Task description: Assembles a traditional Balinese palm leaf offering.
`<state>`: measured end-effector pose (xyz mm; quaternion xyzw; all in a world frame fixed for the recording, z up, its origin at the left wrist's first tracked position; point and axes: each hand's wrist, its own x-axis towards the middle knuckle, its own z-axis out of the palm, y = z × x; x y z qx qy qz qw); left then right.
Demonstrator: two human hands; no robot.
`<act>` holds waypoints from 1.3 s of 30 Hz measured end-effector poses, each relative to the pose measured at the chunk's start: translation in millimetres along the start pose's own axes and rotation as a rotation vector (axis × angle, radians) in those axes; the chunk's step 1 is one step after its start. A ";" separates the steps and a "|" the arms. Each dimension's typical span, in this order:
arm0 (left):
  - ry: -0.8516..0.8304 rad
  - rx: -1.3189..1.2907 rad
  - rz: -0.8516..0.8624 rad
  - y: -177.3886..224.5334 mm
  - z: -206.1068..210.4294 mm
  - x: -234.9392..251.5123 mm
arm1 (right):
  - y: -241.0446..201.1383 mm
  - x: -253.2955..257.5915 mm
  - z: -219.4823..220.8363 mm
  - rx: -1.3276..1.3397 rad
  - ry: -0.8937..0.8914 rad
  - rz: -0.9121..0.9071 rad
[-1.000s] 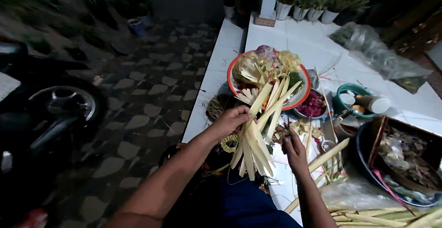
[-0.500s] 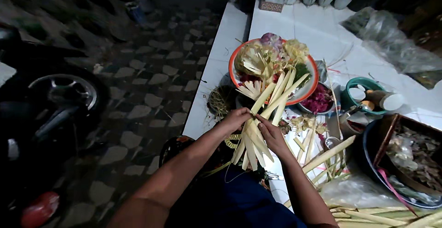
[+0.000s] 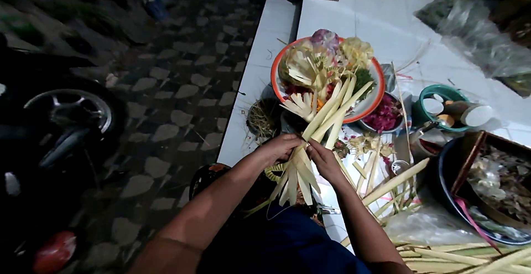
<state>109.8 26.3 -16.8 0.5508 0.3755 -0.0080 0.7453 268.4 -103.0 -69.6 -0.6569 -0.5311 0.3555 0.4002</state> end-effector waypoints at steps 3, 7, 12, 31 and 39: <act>-0.012 -0.014 0.009 8.6 4.7 3.5 | 5.1 0.1 -4.9 -0.027 0.043 -0.017; -0.081 -0.022 0.032 14.2 13.0 13.0 | 12.6 -3.1 -17.2 -0.105 0.110 -0.007; -0.324 -0.030 0.303 57.7 18.4 -32.7 | 61.6 -36.9 -49.8 -0.146 0.229 0.180; 0.561 0.694 1.135 -112.0 -1.2 -117.4 | 114.2 -40.7 -49.8 -0.077 0.557 0.214; 0.400 0.738 0.965 -205.2 -30.4 -114.1 | 75.6 -10.0 -42.8 -0.183 0.594 -0.017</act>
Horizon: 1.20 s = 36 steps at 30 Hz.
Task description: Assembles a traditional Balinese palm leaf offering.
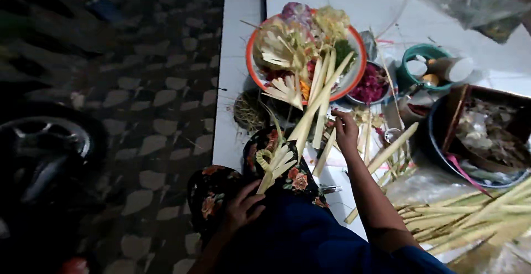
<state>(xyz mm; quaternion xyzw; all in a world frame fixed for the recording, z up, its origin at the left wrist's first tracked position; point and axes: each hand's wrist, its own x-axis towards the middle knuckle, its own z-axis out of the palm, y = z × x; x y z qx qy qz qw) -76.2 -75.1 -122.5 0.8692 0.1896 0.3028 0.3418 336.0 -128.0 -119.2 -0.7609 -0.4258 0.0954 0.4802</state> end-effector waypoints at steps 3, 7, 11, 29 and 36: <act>0.082 -0.118 -0.223 7.9 0.9 12.0 | -31.8 28.9 12.9 -0.135 -0.090 -0.159; 0.001 -0.275 -0.702 22.0 3.4 43.4 | -61.9 71.5 34.4 -0.299 -0.248 -0.261; -0.035 -0.390 -0.911 19.6 5.2 50.6 | -59.1 90.6 31.8 -0.382 -0.282 -0.164; 0.115 -0.846 -1.103 19.2 -7.7 61.3 | 28.2 179.9 0.3 -0.051 -0.059 0.470; 0.234 -0.816 -1.158 16.3 -13.9 60.6 | 25.7 194.3 -8.2 0.175 -0.103 0.450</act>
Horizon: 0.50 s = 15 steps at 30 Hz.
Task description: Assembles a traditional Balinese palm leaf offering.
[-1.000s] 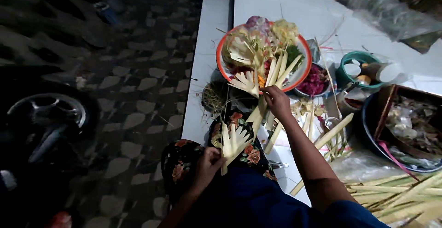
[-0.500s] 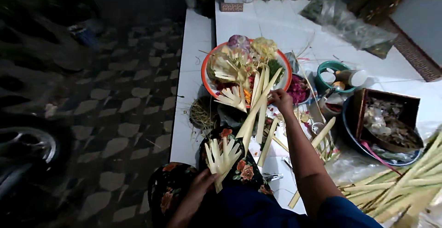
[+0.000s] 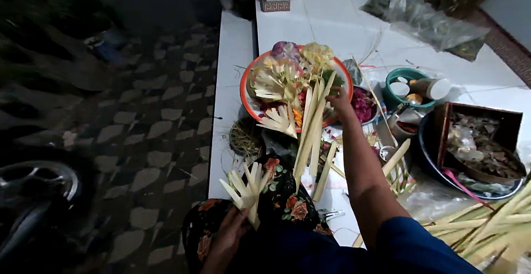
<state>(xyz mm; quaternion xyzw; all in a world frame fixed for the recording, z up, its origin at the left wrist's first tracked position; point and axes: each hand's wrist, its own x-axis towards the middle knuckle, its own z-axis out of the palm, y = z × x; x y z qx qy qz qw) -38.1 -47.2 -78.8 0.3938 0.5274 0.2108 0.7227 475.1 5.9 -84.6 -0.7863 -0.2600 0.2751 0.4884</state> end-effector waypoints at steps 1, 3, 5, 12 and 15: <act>0.017 0.004 -0.003 3.4 -0.3 -0.9 | -3.1 -3.4 -8.4 0.074 -0.016 0.005; 0.053 0.010 0.001 7.3 -1.9 -1.4 | -4.1 -13.1 -31.7 0.191 -0.021 0.003; 0.064 -0.001 0.015 10.7 -3.8 -0.7 | 2.7 -25.6 -64.3 0.248 0.013 -0.030; 0.032 -0.108 0.092 16.8 -13.6 12.1 | 63.0 -113.8 -119.1 -0.288 0.113 0.036; 0.018 -0.124 0.113 26.9 -6.2 16.5 | 61.5 -123.4 -75.8 -0.308 0.013 0.008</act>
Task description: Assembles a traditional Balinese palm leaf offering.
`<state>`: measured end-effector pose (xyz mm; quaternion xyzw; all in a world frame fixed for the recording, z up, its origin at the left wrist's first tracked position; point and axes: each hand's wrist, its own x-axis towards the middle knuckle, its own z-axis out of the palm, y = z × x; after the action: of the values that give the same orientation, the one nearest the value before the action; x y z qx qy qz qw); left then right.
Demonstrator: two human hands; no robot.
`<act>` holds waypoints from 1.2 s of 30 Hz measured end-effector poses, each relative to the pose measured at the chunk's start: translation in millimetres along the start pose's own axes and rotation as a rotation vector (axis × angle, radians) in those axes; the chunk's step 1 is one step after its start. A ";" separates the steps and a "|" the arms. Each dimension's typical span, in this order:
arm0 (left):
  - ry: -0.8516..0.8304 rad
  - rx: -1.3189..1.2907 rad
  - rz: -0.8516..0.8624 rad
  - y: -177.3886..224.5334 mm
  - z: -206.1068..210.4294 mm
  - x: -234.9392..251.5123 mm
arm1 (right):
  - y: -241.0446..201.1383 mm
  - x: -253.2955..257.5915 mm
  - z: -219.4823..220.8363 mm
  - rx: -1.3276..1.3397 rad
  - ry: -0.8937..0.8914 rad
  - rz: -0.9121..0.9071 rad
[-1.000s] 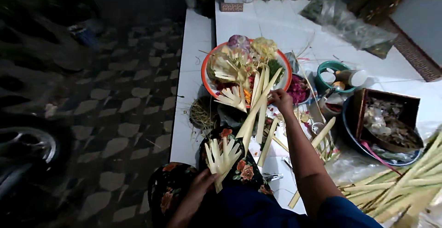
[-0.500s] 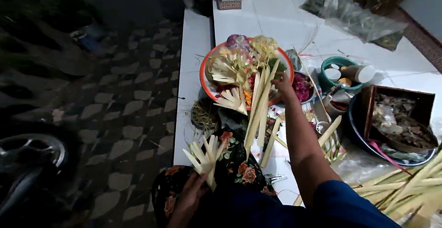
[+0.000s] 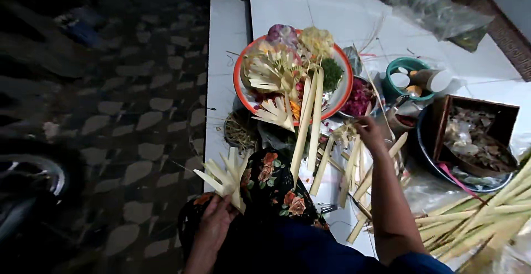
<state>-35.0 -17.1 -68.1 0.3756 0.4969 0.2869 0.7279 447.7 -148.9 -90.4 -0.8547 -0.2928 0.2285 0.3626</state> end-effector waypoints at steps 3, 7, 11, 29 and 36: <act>-0.037 -0.011 0.043 8.7 8.8 3.0 | -22.7 3.3 46.8 0.094 -0.132 -0.003; -0.051 -0.034 0.113 12.8 7.5 -2.4 | -54.9 16.3 74.7 -0.014 0.163 -0.095; 0.005 -0.023 0.085 0.1 -5.5 -9.0 | -88.9 58.1 70.1 -0.195 0.243 -0.137; -0.071 -0.063 0.341 94.8 34.9 16.6 | -142.0 15.4 16.3 0.599 0.115 -0.238; -0.152 -0.263 0.584 186.6 88.5 24.7 | -232.7 -75.4 86.4 0.660 -0.139 -0.626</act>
<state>48.2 82.5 94.4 0.4252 0.2710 0.5166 0.6920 263.1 -25.5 43.8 -0.5468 -0.4720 0.2458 0.6464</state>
